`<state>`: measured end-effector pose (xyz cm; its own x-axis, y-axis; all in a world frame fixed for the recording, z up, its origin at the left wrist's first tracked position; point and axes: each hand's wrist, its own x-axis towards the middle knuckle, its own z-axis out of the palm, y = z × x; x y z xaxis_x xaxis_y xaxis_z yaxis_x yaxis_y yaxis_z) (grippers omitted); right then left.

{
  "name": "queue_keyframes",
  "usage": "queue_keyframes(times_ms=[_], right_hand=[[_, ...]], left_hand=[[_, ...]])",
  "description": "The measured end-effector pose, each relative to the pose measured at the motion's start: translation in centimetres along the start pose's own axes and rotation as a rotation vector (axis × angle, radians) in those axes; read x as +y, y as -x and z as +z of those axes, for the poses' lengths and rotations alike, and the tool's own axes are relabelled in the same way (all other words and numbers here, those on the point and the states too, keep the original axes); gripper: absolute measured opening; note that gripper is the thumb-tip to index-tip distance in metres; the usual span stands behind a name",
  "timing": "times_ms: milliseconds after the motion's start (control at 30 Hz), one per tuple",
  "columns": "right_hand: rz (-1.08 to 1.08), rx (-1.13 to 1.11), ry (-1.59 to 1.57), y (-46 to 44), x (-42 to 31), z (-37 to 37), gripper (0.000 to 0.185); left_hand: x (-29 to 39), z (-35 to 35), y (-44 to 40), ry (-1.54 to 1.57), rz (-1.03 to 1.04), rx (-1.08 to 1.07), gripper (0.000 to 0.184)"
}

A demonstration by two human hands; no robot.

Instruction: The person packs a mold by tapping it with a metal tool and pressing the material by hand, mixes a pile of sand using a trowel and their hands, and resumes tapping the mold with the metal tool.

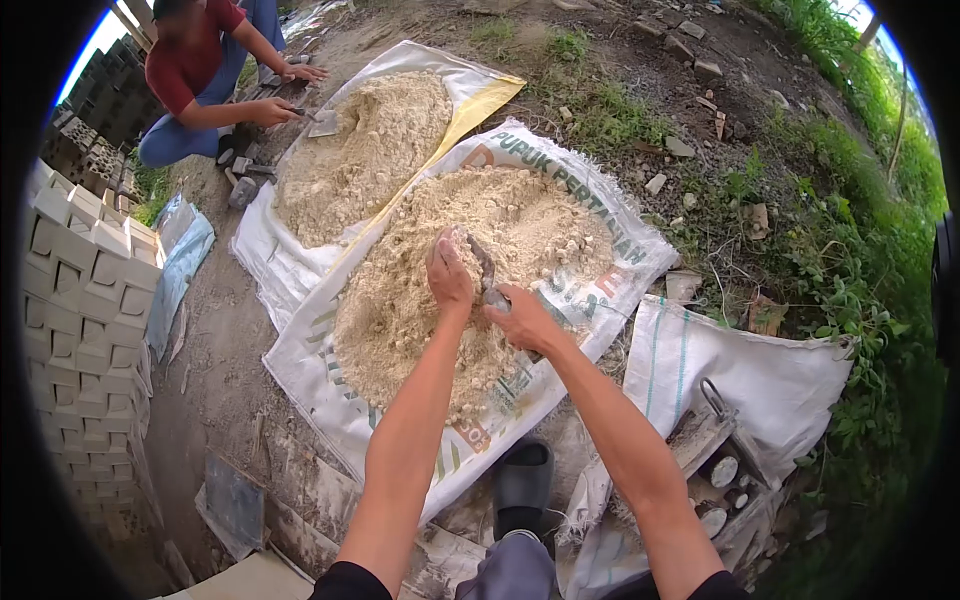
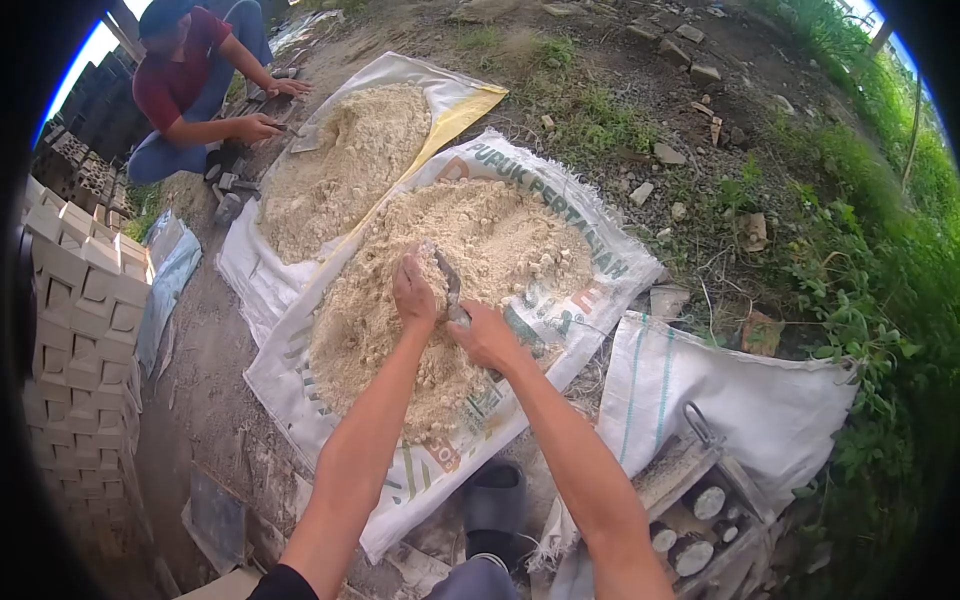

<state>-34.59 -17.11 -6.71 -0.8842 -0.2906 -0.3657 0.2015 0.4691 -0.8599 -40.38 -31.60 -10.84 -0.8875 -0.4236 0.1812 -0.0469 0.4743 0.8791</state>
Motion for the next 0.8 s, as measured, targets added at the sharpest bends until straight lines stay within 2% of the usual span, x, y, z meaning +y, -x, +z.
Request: queue_keyframes(times_ms=[33,67,133,167,367,467,533,600,633,667,733,767,800], right_hand=[[0.001,-0.005,-0.050,1.1,-0.8,-0.2,0.047],[-0.005,0.020,-0.051,2.4,-1.7,-0.6,0.047],[0.108,0.006,-0.245,5.4,-3.0,-1.1,0.043],[0.063,0.039,-0.314,6.3,-2.7,-1.0,0.048],[0.093,0.109,-0.464,17.2,-7.6,-6.7,0.033],[0.080,0.227,-0.421,23.2,-9.7,-10.2,0.028],[0.052,0.307,-0.399,27.1,-10.4,-12.5,0.030],[0.028,0.362,-0.313,31.5,-10.9,-14.9,0.040],[0.058,0.357,-0.425,34.4,-11.9,-16.0,0.051],[0.070,0.389,-0.402,36.1,-11.3,-16.6,0.056],[0.095,0.472,-0.375,40.3,-11.3,-17.9,0.048],[0.076,0.479,-0.403,42.6,-11.0,-18.5,0.037],[0.090,0.505,-0.422,44.7,-10.7,-18.3,0.037]], left_hand=[[0.8,-0.1,0.4,0.114,-0.054,0.018,0.051],[1.8,-0.2,0.8,0.125,-0.035,0.007,0.051],[4.5,-1.1,2.0,0.132,0.038,-0.008,0.052],[5.6,-1.0,2.5,0.185,0.061,-0.013,0.053],[16.8,-1.1,7.6,0.270,0.137,-0.031,0.057],[23.4,-0.8,10.7,0.339,0.173,-0.072,0.058],[28.3,-0.8,13.5,0.422,0.136,-0.097,0.058],[32.5,-0.7,16.1,0.378,0.208,-0.155,0.058],[34.3,-0.3,17.4,0.369,0.271,-0.173,0.057],[35.7,0.0,18.9,0.358,0.329,-0.191,0.056],[39.1,0.5,22.3,0.444,0.354,-0.246,0.051],[40.4,0.8,24.1,0.466,0.334,-0.287,0.051],[41.4,1.0,26.2,0.484,0.311,-0.335,0.050]])
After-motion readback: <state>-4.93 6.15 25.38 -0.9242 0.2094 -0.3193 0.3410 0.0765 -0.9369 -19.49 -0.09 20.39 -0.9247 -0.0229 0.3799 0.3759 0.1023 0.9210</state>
